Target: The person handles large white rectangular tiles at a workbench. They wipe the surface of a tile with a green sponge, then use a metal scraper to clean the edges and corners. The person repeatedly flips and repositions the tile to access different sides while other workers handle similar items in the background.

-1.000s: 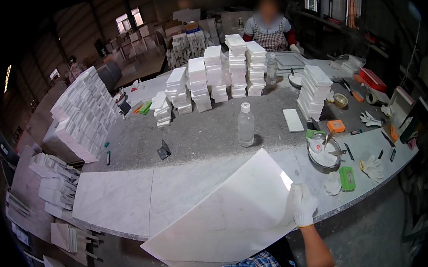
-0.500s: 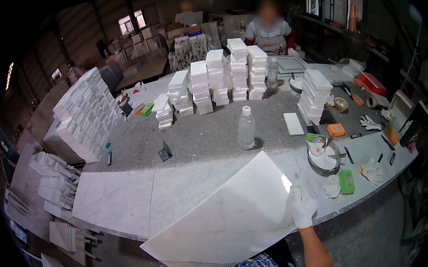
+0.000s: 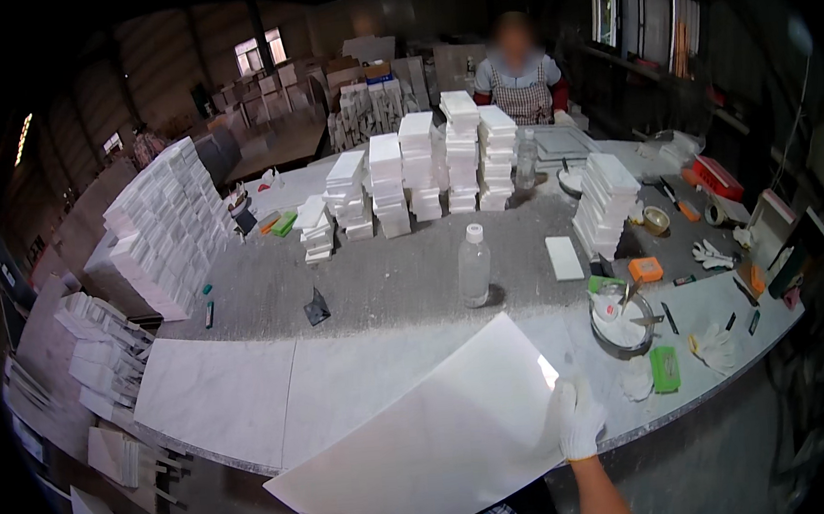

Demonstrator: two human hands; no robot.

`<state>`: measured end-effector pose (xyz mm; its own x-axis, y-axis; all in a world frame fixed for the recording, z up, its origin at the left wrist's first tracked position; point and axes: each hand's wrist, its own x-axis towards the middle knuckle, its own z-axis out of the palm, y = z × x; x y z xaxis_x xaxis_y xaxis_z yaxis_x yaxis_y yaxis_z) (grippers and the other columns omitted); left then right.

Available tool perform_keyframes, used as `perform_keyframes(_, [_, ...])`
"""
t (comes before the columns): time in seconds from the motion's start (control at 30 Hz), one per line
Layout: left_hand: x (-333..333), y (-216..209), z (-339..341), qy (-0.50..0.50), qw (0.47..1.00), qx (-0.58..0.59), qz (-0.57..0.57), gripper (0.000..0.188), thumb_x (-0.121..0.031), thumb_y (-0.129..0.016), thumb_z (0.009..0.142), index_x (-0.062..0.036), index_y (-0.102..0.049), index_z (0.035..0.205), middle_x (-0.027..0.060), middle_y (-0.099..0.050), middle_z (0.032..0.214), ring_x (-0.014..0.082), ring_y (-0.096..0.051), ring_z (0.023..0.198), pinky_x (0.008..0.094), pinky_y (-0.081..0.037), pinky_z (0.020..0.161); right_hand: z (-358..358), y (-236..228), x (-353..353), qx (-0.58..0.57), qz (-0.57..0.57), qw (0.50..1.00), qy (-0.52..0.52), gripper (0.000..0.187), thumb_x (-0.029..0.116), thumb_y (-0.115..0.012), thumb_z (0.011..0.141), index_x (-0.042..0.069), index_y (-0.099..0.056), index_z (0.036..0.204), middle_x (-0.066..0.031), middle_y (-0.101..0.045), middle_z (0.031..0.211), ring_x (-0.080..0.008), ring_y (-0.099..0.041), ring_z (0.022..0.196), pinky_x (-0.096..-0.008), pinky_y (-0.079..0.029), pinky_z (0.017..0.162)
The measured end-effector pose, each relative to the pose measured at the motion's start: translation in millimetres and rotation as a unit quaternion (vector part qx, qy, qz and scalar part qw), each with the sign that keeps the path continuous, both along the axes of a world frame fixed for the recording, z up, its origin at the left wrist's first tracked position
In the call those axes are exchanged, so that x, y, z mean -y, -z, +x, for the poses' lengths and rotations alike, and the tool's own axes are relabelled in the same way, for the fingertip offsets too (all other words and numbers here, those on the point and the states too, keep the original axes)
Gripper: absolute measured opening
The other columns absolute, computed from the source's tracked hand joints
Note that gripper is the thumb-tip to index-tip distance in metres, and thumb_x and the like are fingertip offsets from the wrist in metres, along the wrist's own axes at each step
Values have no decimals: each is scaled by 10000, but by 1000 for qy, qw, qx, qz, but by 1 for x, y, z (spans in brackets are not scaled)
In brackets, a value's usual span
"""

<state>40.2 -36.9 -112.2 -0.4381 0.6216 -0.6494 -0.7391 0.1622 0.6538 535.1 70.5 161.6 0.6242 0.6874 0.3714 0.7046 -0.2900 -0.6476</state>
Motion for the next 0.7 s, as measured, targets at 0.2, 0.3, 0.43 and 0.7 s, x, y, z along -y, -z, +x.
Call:
perform_keyframes(0.2, [-8,-2,5,4,1000,6,-5,810,-692,-268,972,-64,-484,1435,140,-562,1399,375,-562,1224,502,-501,987,1,-3,0,-3,17,1000,-15,306,351,-547,956,101,-721,988,-212,-646,750,-413,-620,637,-486,-471,580])
perform_keyframes(0.3, [-7,-4,4,7,1000,3,-5,807,-687,-273,974,-58,-489,1431,141,-567,1394,374,-566,1220,501,-504,983,4,7,1,18,31,999,-13,316,388,-571,951,113,-725,969,-202,-638,702,-404,-612,597,-492,-460,557])
perform_keyframes(0.43, [0,-4,-1,10,1000,-1,-1,803,-681,-280,977,-51,-497,1425,143,-573,1387,372,-571,1214,499,-509,977,11,28,-2,46,15,999,-14,342,419,-576,953,111,-725,950,-211,-626,685,-402,-595,565,-503,-444,537])
perform_keyframes(0.7, [20,11,-6,-26,1000,14,9,795,-668,-293,982,-36,-511,1413,147,-586,1372,369,-581,1202,495,-518,966,7,-26,8,-56,-22,994,-95,385,384,-515,979,65,-700,1089,-267,-663,872,-480,-627,833,-522,-481,722])
